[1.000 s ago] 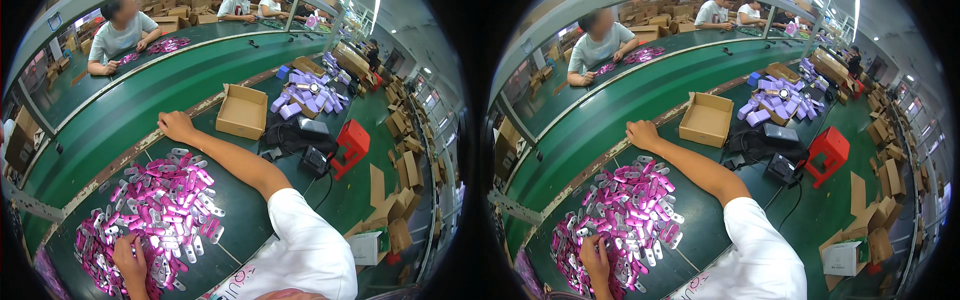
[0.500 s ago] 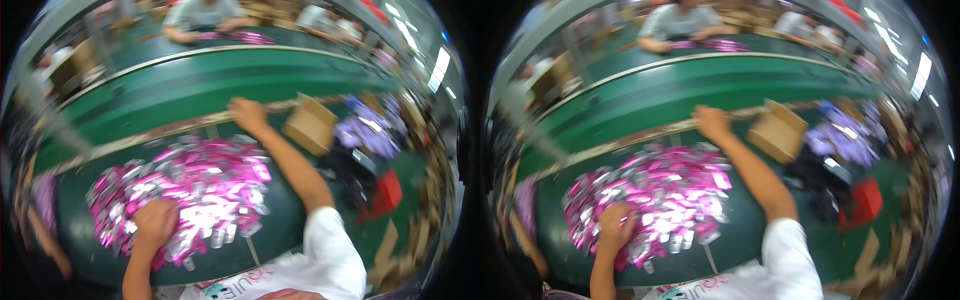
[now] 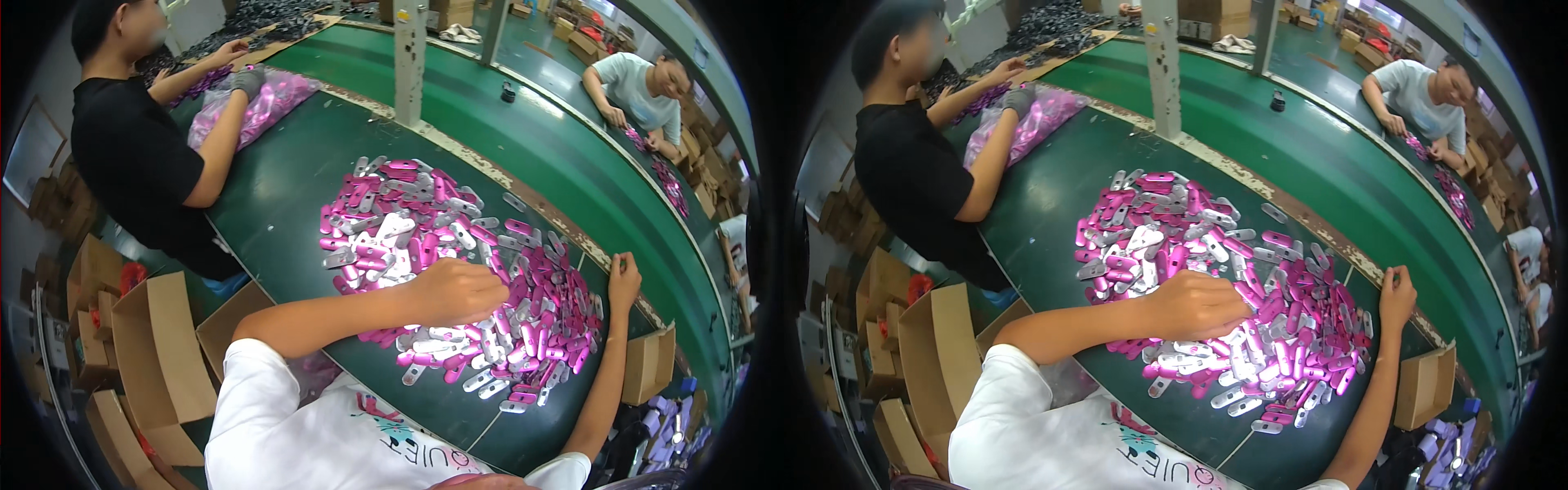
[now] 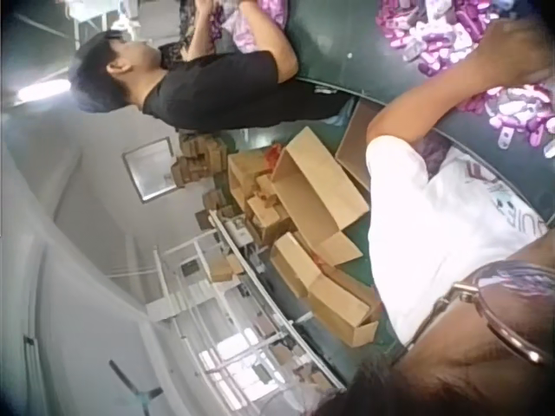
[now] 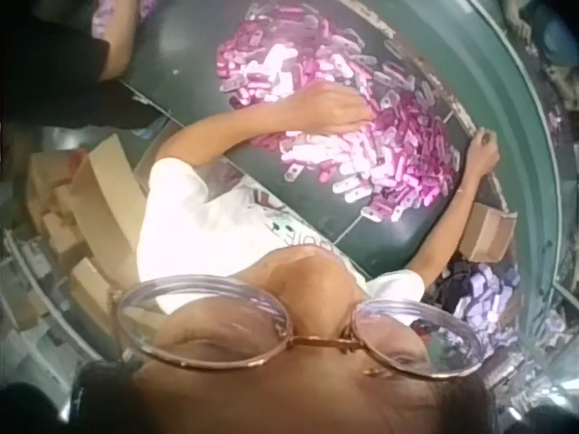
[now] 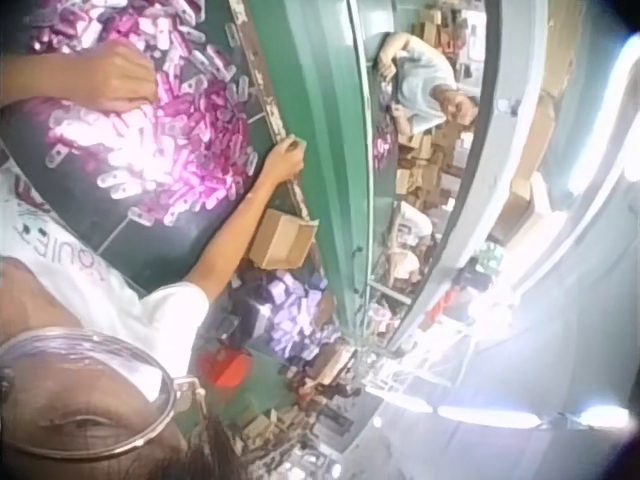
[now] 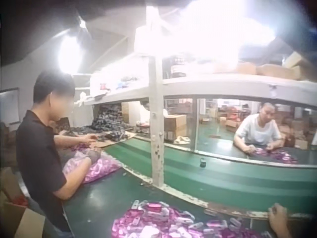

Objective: The person assembles device components by picking casing parts and internal mechanisms from a pile on the table and fitting them together by hand.

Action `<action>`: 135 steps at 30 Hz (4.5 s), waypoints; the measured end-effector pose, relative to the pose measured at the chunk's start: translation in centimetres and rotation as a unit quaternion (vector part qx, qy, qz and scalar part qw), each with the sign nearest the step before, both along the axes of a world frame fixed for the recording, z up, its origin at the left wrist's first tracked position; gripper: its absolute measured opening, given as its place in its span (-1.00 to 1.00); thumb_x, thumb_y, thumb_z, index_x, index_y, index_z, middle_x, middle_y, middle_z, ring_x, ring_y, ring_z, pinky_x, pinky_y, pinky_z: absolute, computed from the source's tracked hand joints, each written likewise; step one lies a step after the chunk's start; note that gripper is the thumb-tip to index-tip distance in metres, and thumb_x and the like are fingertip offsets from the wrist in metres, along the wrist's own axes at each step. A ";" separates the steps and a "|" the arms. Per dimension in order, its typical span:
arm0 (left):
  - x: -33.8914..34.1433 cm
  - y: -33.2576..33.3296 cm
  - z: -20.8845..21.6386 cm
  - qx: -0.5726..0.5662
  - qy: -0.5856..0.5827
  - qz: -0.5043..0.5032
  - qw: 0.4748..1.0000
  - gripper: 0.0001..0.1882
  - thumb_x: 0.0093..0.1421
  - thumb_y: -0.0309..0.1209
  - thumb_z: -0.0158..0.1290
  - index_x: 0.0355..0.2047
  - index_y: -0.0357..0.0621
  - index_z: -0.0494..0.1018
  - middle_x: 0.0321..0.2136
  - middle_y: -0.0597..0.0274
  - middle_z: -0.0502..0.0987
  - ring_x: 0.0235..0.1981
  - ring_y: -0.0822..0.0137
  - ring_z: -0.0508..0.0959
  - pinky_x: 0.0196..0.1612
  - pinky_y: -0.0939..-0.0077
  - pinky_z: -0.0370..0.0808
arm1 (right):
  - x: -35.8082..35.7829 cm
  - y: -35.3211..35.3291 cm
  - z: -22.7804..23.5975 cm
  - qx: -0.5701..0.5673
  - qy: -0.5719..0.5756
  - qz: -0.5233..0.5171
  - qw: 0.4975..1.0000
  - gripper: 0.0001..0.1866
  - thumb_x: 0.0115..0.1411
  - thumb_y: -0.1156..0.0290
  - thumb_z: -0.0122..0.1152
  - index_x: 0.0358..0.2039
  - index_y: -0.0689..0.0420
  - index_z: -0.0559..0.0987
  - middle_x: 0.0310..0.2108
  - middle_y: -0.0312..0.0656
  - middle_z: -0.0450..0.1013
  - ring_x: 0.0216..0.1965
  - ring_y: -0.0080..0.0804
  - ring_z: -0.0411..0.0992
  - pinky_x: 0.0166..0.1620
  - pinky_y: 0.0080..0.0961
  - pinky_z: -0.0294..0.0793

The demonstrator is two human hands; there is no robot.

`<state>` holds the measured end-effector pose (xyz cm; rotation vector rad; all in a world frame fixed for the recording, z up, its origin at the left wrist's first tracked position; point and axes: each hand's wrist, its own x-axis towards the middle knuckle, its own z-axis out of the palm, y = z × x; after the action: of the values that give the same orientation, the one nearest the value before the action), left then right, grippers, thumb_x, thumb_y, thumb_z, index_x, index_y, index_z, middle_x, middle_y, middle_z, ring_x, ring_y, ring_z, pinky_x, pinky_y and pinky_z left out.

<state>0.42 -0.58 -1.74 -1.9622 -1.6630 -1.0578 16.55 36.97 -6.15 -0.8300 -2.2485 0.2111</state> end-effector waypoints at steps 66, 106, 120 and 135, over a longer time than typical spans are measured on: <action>0.1 0.2 0.5 0.031 -0.028 0.023 0.999 -0.86 0.11 -0.37 0.11 -0.35 -0.13 0.44 -0.53 0.27 0.44 -0.53 0.31 0.50 -0.55 0.43 0.43 | 1.1 2.0 -0.9 0.014 -0.019 -0.002 1.000 -0.83 0.25 0.33 0.04 -0.39 0.17 0.41 -0.70 -0.10 0.26 -0.65 -0.18 0.27 -0.52 -0.17 0.18; -0.9 0.9 0.6 0.024 -0.072 0.054 0.996 -0.87 0.15 -0.38 0.09 -0.37 -0.16 0.42 -0.48 0.24 0.46 -0.51 0.26 0.53 -0.49 0.37 0.47 | 1.1 2.1 -0.6 -0.016 0.049 -0.004 0.999 -0.81 0.20 0.33 0.10 -0.41 0.20 0.50 -0.75 -0.20 0.21 -0.69 -0.43 0.19 -0.54 -0.36 0.19; -0.9 0.8 0.3 0.015 -0.083 0.046 0.995 -0.89 0.14 -0.40 0.04 -0.35 -0.14 0.39 -0.47 0.23 0.44 -0.51 0.22 0.54 -0.50 0.34 0.47 | 3.0 9.5 -3.9 -0.190 0.225 0.092 0.951 -0.78 0.25 0.35 0.14 -0.33 0.29 0.53 -0.32 -0.25 0.49 -0.27 -0.56 0.41 -0.14 -0.66 0.37; -1.6 0.5 0.2 0.042 -0.049 0.067 0.996 -0.92 0.09 -0.41 0.09 -0.40 -0.10 0.44 -0.56 0.30 0.40 -0.61 0.32 0.48 -0.60 0.44 0.43 | 2.8 10.1 -4.1 -0.187 0.189 0.065 0.962 -0.78 0.26 0.38 0.11 -0.27 0.32 0.53 -0.31 -0.23 0.49 -0.24 -0.54 0.41 -0.09 -0.61 0.36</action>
<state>-1.13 -0.08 -1.50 -1.7462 -1.7449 -1.1686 19.35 47.06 -10.28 -0.7548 -1.9229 0.8068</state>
